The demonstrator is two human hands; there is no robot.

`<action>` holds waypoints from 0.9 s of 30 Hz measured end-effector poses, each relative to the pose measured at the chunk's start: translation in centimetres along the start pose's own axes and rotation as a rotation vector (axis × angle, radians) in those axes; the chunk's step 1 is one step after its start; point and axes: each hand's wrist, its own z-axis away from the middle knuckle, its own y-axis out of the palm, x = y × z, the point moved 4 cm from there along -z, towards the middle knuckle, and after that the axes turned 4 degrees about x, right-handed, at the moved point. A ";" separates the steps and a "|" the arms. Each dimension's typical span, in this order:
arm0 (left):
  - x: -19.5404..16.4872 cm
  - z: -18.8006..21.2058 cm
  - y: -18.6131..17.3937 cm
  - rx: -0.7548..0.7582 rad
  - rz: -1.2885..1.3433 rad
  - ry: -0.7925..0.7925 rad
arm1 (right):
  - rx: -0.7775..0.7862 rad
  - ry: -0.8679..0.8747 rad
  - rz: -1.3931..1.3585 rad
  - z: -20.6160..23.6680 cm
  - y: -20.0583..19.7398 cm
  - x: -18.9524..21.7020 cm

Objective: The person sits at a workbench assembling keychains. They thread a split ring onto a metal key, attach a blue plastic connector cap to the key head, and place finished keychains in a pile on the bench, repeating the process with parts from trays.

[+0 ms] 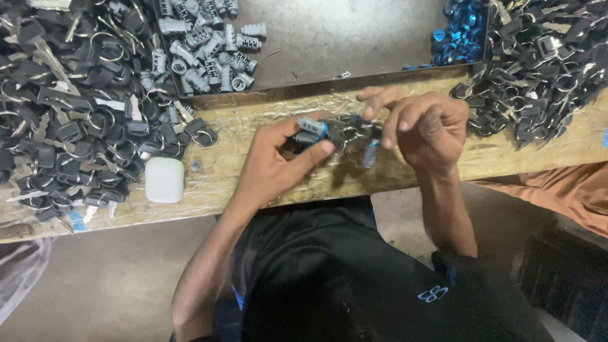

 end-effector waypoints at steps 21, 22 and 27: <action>-1.8 1.3 -0.8 -0.108 -0.727 0.335 | -0.161 0.321 1.391 -7.8 -8.1 5.5; -1.8 1.4 -0.9 -0.138 -0.726 0.349 | -0.142 0.270 1.475 -8.5 -8.0 5.5; -1.7 1.8 -1.4 -0.269 -0.730 0.374 | -0.015 0.206 1.622 -11.2 -9.2 3.7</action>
